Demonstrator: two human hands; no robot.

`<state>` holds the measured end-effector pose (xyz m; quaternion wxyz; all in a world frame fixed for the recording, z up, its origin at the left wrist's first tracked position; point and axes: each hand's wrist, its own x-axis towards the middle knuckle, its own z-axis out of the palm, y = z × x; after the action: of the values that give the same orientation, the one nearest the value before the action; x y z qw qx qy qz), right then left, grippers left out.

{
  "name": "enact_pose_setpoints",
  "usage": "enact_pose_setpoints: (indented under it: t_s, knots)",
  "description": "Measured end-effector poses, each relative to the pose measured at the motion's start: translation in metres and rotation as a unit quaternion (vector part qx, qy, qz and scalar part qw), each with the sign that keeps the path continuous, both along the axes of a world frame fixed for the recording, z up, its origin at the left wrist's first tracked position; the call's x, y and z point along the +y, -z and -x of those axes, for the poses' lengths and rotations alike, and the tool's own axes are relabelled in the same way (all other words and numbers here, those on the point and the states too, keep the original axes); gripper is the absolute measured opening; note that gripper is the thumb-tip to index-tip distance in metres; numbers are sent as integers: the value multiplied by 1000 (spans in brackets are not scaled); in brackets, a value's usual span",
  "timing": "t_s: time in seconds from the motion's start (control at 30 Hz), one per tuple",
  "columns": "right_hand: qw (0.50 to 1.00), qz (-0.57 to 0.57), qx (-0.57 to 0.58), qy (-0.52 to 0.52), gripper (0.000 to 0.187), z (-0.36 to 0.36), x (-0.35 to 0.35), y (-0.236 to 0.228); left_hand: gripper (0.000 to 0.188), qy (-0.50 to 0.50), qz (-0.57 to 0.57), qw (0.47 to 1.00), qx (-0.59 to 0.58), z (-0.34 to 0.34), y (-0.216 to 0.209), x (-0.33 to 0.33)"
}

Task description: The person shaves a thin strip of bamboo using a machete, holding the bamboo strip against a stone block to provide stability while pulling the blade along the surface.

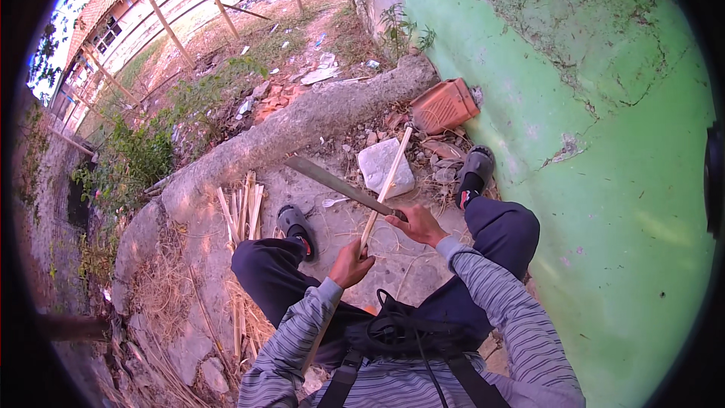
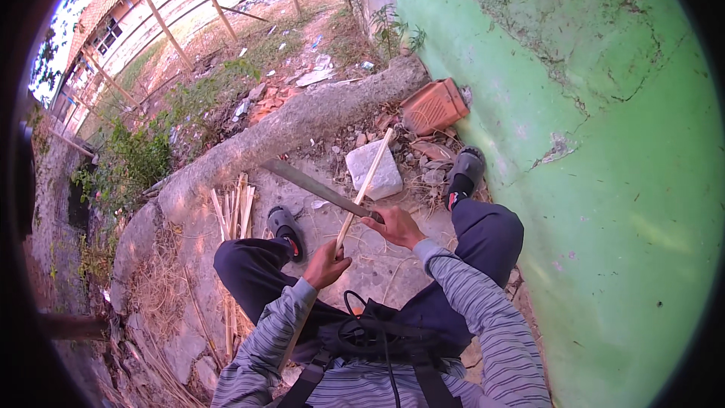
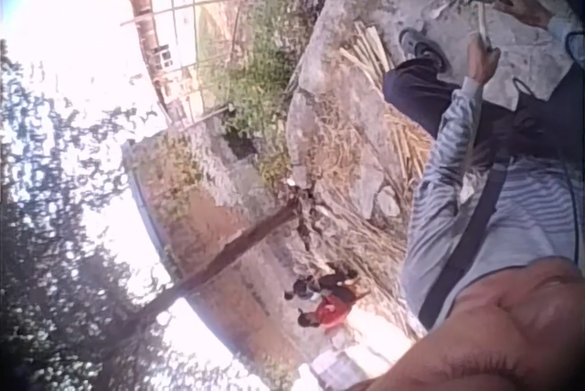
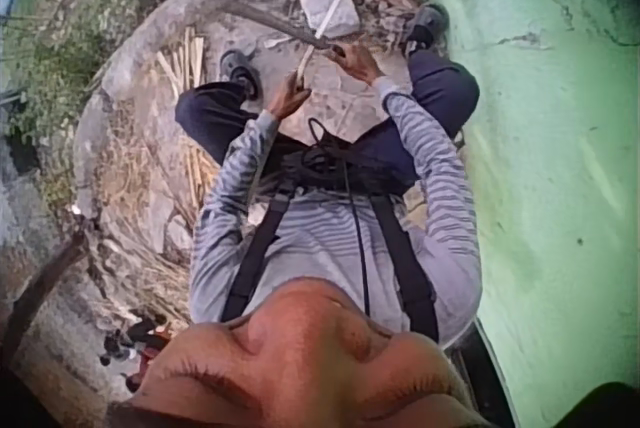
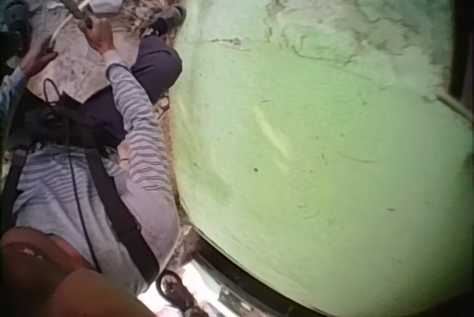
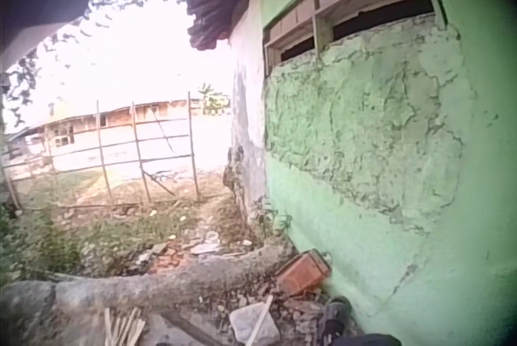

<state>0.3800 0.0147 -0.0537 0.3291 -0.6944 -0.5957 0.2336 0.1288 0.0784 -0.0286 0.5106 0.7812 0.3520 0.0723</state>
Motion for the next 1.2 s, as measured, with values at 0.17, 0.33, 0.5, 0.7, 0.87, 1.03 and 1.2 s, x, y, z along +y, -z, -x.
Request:
enact_pose_setpoints:
  t_s: [0.17, 0.33, 0.5, 0.7, 0.87, 1.03, 1.2]
  knots:
    - [996, 38, -65, 54, 72, -23, 3, -1, 37, -1, 44, 999, -19, 21, -10, -17]
    - [995, 50, -57, 65, 73, -24, 2, 7, 37, 4, 39, 999, 10, 34, -20, -20]
    - [997, 3, -60, -39, 71, -1, -7, 1, 35, -3, 32, 999, 9, 45, -21, -17]
    - [995, 78, -40, 40, 73, -27, -3, 8, 37, 17, 88, 996, 21, 71, -34, -36]
    - [998, 50, -30, -12, 70, -5, -7, 5, 37, -10, 121, 992, 29, 70, -37, -34]
    - [998, 52, -32, -35, 71, -5, -6, 5, 39, -9, 127, 992, 10, 74, -39, -43]
    - [997, 47, -27, 60, 71, -31, -5, 17, 38, -4, 145, 989, 21, 78, -61, -51]
